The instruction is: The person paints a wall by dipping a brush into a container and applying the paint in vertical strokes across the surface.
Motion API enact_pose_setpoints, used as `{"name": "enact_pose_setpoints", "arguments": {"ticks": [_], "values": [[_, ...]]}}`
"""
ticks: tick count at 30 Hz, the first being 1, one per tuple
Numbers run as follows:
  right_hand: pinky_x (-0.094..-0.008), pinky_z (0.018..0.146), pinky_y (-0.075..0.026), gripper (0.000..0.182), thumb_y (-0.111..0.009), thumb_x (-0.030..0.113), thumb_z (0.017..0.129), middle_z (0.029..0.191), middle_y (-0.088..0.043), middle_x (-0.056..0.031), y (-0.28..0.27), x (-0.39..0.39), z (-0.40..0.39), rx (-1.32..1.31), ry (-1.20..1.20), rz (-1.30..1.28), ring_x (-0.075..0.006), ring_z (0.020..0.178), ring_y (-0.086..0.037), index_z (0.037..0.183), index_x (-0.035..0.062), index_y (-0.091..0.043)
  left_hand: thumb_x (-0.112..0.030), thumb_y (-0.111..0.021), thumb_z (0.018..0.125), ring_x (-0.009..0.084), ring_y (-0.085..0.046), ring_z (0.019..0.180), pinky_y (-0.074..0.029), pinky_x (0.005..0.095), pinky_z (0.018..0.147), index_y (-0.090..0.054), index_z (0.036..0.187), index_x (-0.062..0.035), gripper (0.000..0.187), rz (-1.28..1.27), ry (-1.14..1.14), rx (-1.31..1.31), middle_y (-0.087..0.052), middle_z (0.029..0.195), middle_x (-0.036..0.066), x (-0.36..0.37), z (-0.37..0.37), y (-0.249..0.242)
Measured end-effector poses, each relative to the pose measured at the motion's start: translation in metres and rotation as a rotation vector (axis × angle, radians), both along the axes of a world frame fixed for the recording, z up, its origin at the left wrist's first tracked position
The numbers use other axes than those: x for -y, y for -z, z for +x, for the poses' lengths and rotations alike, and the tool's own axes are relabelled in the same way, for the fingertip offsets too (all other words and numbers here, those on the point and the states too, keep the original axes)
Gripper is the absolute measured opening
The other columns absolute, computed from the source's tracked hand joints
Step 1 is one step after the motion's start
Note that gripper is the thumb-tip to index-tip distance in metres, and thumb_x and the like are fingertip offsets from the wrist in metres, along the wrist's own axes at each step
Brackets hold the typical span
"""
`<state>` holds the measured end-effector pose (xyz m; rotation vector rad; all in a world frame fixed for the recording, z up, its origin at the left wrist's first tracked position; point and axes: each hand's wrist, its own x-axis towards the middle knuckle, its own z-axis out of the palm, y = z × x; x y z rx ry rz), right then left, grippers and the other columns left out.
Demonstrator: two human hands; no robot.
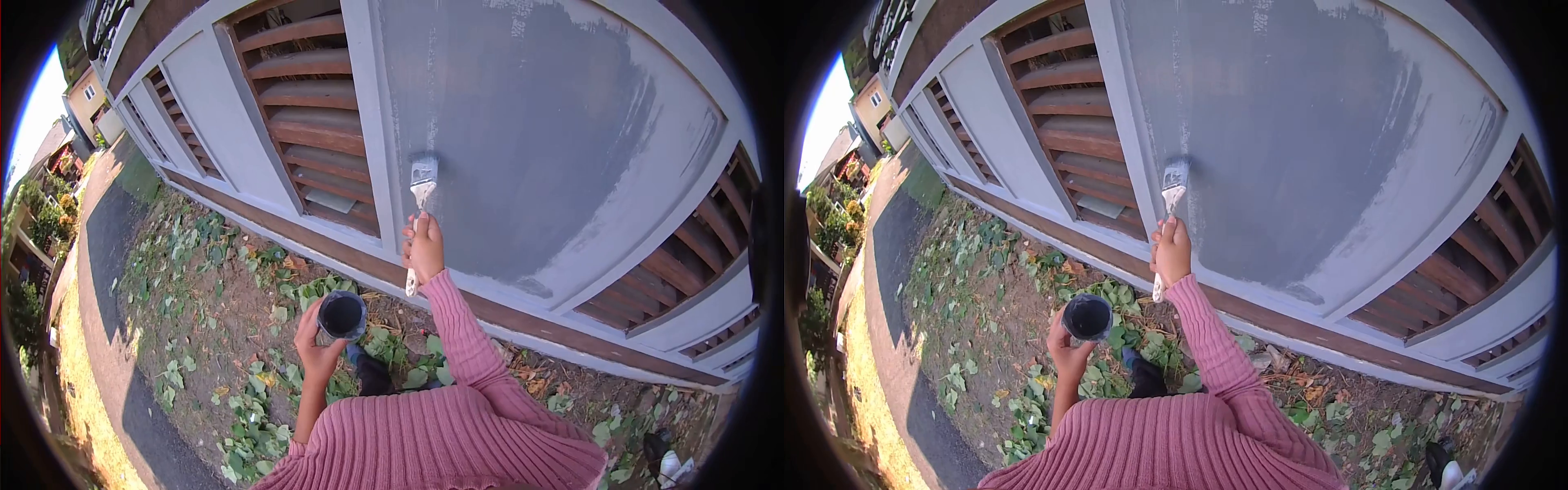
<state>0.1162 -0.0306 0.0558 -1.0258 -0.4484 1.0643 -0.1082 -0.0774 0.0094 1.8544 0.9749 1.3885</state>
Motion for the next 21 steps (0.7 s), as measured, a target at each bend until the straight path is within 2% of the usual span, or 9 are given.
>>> {"name": "enact_pose_setpoints", "arguments": {"ticks": [8, 10, 13, 21], "values": [[-0.0204, 0.031, -0.022, 0.025, -0.028, 0.033, 0.094, 0.063, -0.035, 0.0037, -0.083, -0.026, 0.010, 0.145, 0.015, 0.165, -0.0036, 0.038, -0.025, 0.091, 0.0109, -0.038, -0.003, -0.072, 0.054, 0.0244, -0.053, 0.102, -0.040, 0.0332, 0.088, -0.060, 0.100, 0.0003, 0.048, 0.010, -0.042, 0.020, -0.057, 0.108, 0.013, 0.003, -0.006, 0.000], [-0.0204, 0.031, -0.021, 0.025, -0.027, 0.033, 0.094, 0.063, -0.036, 0.0035, -0.094, -0.032, 0.010, 0.140, -0.015, 0.193, -0.0035, 0.038, -0.024, 0.091, 0.0104, -0.038, -0.002, -0.071, 0.054, 0.0238, -0.053, 0.102, -0.040, 0.0326, 0.087, -0.060, 0.100, 0.0008, 0.048, -0.047, -0.067, 0.062, -0.057, 0.109, 0.013, 0.006, -0.008, 0.001], [-0.0200, 0.031, -0.020, 0.024, -0.028, 0.032, 0.094, 0.064, -0.036, 0.0029, -0.110, -0.039, 0.009, 0.167, 0.036, 0.274, -0.0034, 0.038, -0.024, 0.090, 0.0103, -0.039, -0.002, -0.071, 0.054, 0.0243, -0.054, 0.101, -0.040, 0.0330, 0.087, -0.059, 0.101, 0.0011, 0.048, 0.040, -0.088, -0.010, -0.057, 0.108, 0.013, 0.005, -0.016, 0.003], [-0.0203, 0.032, -0.021, 0.024, -0.027, 0.029, 0.094, 0.063, -0.036, 0.0021, -0.153, -0.051, 0.013, 0.228, 0.071, 0.368, -0.0035, 0.039, -0.025, 0.089, 0.0087, -0.038, -0.005, -0.073, 0.055, 0.0246, -0.053, 0.102, -0.040, 0.0334, 0.088, -0.060, 0.100, 0.0008, 0.047, 0.022, -0.149, 0.012, -0.057, 0.108, 0.013, 0.009, -0.022, 0.001]]}}
